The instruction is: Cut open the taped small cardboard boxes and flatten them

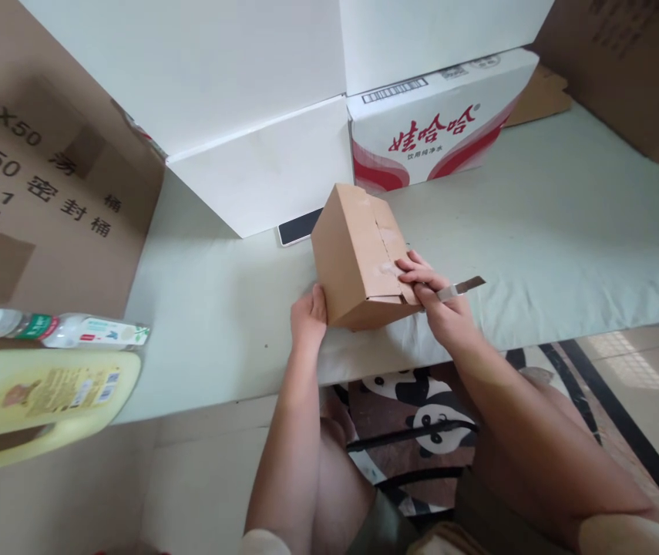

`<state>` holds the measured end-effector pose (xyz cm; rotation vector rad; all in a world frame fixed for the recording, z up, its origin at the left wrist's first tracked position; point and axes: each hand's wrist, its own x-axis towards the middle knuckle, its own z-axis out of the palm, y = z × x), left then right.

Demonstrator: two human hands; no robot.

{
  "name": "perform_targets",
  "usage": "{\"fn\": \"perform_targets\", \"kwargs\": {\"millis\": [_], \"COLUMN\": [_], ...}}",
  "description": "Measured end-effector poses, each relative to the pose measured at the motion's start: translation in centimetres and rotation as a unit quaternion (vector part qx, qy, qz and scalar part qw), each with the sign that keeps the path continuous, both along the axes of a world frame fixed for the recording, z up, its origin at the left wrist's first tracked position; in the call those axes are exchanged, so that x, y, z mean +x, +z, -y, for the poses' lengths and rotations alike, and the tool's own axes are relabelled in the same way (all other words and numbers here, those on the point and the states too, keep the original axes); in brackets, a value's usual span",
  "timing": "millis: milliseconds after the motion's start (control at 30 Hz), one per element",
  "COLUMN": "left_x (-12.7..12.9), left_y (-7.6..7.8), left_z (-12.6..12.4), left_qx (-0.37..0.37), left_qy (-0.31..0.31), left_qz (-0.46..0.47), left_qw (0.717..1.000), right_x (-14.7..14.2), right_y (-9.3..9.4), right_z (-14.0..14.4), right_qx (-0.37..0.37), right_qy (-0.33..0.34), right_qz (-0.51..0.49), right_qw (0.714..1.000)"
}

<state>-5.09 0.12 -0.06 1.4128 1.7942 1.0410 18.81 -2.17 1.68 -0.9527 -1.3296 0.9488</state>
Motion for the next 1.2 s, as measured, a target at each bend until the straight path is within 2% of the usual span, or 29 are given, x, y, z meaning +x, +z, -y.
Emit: {"fn": "perform_targets", "kwargs": {"millis": [133,233,333,433,500,600,667,800,900,1067,1200], "left_x": [0.0,0.3,0.9,1.8,2.4,3.4,3.9,4.8,5.2,5.0,4.0], "left_y": [0.1,-0.2,-0.5,-0.3,0.2,1.3,2.0,3.0,3.4,3.2,2.5], "left_z": [-0.1,-0.2,0.0,0.4,0.7,1.3,1.6,1.9,1.7,1.1,1.0], "left_qx": [0.002,0.044,0.126,0.24,0.316,0.392,0.419,0.446,0.431,0.389,0.355], "left_qy": [0.016,0.006,-0.057,-0.137,-0.165,-0.172,-0.155,-0.067,-0.014,-0.029,-0.04], "left_qz": [-0.051,0.027,0.087,0.041,-0.008,-0.056,-0.069,-0.102,-0.111,-0.061,-0.015], "left_qw": [0.999,0.999,0.987,0.96,0.934,0.902,0.892,0.887,0.895,0.919,0.934], "right_x": [-0.5,-0.7,-0.6,-0.2,0.1,0.3,0.2,-0.4,-0.8,-0.6,-0.1], "right_y": [0.0,0.0,-0.2,-0.5,-0.7,-0.7,-0.7,-0.7,-0.6,-0.1,0.1], "right_z": [-0.1,-0.1,-0.3,-0.4,-0.4,-0.3,-0.2,-0.2,0.0,0.2,0.3], "right_qx": [0.048,0.065,0.086,0.089,0.077,0.073,0.077,0.084,0.099,0.08,0.033], "right_qy": [0.024,0.038,0.034,0.021,0.02,0.027,0.027,0.027,0.024,0.058,0.081], "right_qz": [0.042,0.071,0.067,0.061,0.066,0.072,0.075,0.089,0.092,0.09,0.047], "right_qw": [0.998,0.995,0.993,0.994,0.995,0.994,0.994,0.992,0.991,0.991,0.995]}}
